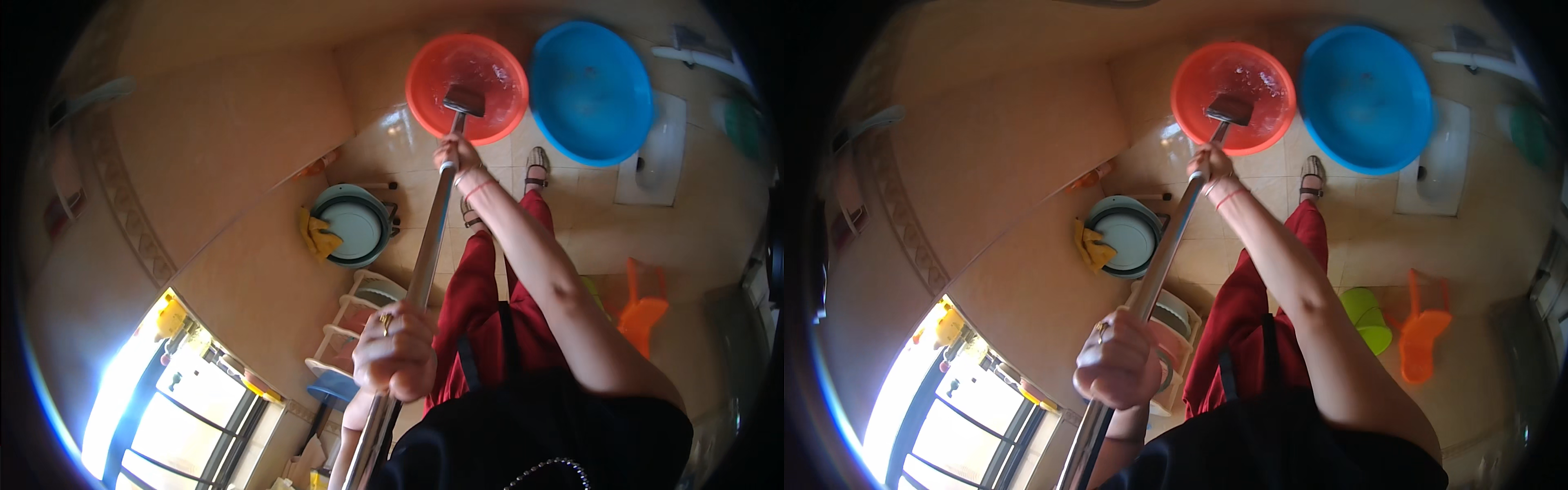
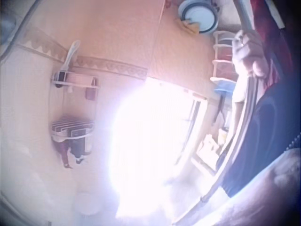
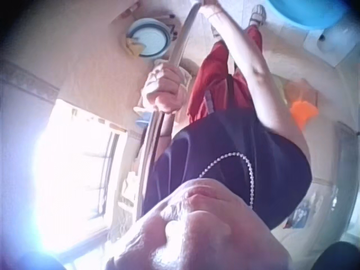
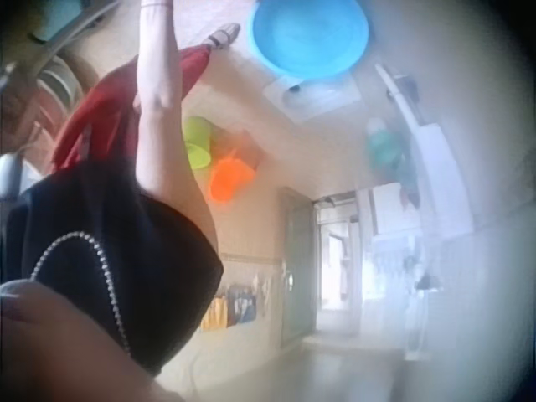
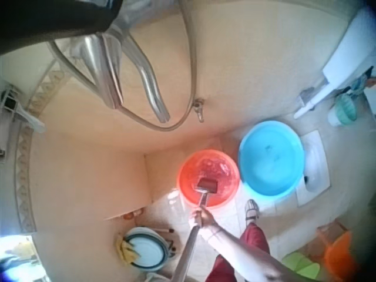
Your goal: The person wrings out a mop head in a red bucket of water and then mops the tiled floor. They move from a utility area into a bedroom, cleaning the floor around a bed and a clothes drying rack.
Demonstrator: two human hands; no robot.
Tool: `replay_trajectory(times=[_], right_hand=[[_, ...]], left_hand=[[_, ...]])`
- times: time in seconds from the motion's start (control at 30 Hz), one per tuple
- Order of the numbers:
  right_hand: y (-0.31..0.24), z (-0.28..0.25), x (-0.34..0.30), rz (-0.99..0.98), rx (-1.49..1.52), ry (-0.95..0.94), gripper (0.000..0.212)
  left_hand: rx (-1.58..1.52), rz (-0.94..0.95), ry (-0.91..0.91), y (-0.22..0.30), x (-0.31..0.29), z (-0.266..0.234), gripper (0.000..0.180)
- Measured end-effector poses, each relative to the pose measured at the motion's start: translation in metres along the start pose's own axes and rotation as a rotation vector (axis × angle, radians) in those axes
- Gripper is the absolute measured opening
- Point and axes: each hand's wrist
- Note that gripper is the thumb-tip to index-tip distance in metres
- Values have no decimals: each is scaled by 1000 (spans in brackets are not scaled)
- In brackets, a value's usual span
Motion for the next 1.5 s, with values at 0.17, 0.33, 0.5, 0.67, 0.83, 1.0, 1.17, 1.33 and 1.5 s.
replay_trajectory(times=[0.17, 0.33, 0.5, 0.67, 0.83, 1.0, 1.17, 1.33, 1.5], right_hand=[[158, 62, -48, -211, 36, 112, 18], [195, 74, -58, -307, -46, 181, 21], [135, 41, -47, -221, -73, 289, 20], [31, 5, -40, -108, -122, 297, 20], [-89, -25, -16, -171, -323, 309, 22], [-70, -34, -7, -172, -142, 159, 20], [13, -16, -33, -48, 9, -53, 21], [162, 30, -50, -181, -38, 151, 23], [229, 62, -65, -248, -156, 141, 23]], left_hand=[[-42, 12, -3, -16, -5, -1, 33], [60, -164, -10, -35, -17, -1, 36], [78, -180, -15, -40, -36, -1, 35], [11, -142, -84, -36, -39, 11, 27], [-38, -68, -136, -46, -39, 10, 30], [-32, -107, -108, -38, -48, -8, 32], [374, -21, -173, -37, -52, -9, 35], [90, -199, -102, -37, -49, -23, 34], [37, -36, -119, -26, -26, -20, 34]])
Point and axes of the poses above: each hand's wrist, its own x-axis towards the middle knuckle, its own z-axis out of the palm, y = z × x, and after that the axes turned 15 degrees about z, right-handed
